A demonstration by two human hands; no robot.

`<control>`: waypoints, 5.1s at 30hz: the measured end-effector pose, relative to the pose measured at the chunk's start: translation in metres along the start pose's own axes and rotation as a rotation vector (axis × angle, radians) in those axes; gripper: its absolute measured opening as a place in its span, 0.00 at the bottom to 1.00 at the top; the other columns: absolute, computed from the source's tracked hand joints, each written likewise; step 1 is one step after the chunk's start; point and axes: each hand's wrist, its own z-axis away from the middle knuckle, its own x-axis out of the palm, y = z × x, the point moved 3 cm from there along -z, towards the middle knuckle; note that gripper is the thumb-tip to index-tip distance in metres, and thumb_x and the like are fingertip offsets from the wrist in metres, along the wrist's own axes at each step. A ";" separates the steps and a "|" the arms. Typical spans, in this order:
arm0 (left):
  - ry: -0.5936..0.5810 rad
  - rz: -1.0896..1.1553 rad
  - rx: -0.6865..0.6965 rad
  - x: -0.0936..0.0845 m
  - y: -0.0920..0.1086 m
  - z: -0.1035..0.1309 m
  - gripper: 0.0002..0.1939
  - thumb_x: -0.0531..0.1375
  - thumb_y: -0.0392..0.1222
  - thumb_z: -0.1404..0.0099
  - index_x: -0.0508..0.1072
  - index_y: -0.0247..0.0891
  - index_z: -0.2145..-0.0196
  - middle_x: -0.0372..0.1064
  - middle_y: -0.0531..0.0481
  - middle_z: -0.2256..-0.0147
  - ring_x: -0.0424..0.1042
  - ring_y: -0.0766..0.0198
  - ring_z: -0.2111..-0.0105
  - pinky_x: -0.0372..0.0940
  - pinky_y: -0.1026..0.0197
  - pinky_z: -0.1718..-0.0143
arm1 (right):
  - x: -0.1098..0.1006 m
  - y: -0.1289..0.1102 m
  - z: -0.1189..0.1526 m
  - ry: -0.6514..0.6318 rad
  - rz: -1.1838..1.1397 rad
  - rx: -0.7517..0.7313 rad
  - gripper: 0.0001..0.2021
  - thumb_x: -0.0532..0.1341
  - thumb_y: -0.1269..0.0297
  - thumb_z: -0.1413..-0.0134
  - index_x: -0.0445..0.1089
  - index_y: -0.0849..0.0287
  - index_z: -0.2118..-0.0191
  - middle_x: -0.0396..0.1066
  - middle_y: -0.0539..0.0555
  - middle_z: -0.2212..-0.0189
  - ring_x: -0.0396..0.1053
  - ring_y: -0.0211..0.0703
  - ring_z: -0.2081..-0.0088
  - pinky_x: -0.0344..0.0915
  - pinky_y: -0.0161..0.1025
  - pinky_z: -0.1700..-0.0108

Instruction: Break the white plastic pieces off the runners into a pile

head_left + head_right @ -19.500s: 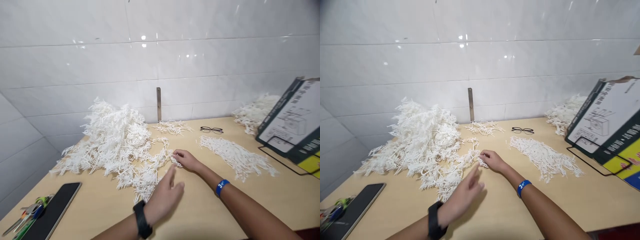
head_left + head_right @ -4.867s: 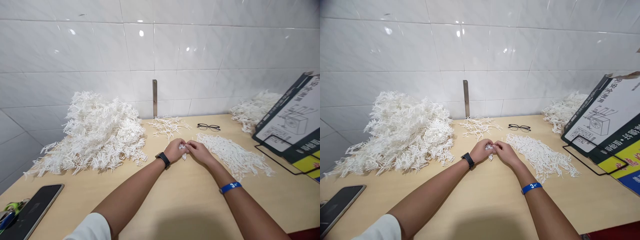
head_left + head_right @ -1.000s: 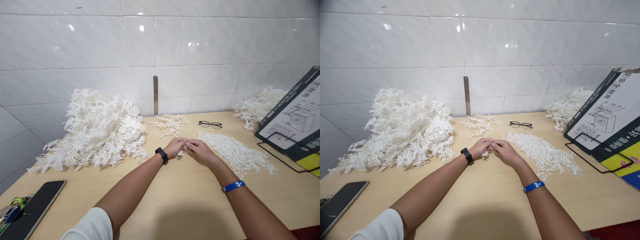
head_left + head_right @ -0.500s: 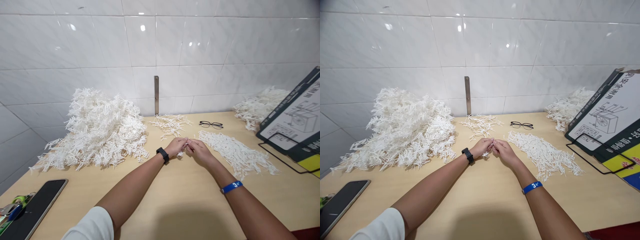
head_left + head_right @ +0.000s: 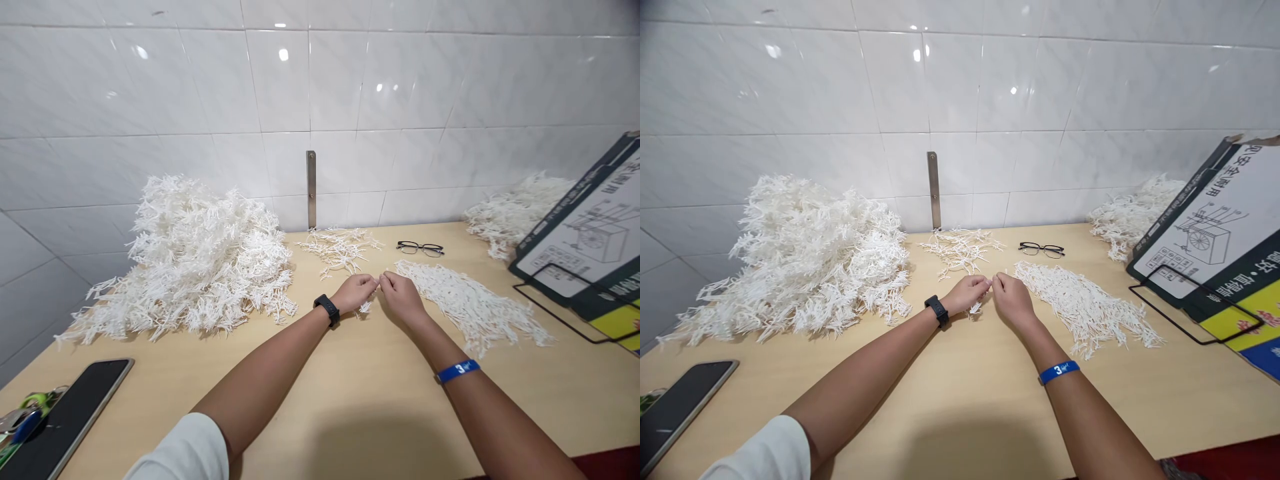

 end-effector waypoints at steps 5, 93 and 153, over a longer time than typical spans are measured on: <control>0.022 -0.012 0.007 -0.001 0.002 0.006 0.22 0.54 0.55 0.37 0.52 0.39 0.81 0.46 0.58 0.81 0.48 0.71 0.80 0.47 0.65 0.77 | -0.021 0.015 -0.004 0.183 0.131 0.132 0.14 0.50 0.63 0.42 0.51 0.55 0.79 0.55 0.48 0.83 0.49 0.39 0.78 0.42 0.40 0.73; 0.087 0.116 -0.020 -0.010 -0.013 -0.004 0.19 0.47 0.51 0.30 0.67 0.35 0.70 0.67 0.51 0.73 0.66 0.65 0.70 0.63 0.62 0.64 | 0.000 -0.014 0.007 -0.241 -0.251 -0.196 0.08 0.57 0.65 0.45 0.73 0.58 0.69 0.74 0.52 0.69 0.68 0.42 0.67 0.60 0.37 0.63; 0.134 0.256 -0.146 -0.006 -0.004 0.005 0.05 0.60 0.38 0.38 0.71 0.33 0.66 0.66 0.52 0.73 0.64 0.72 0.77 0.62 0.68 0.76 | -0.008 0.008 -0.002 -0.258 -0.232 -0.050 0.15 0.55 0.53 0.42 0.71 0.59 0.67 0.70 0.50 0.72 0.64 0.41 0.68 0.58 0.36 0.65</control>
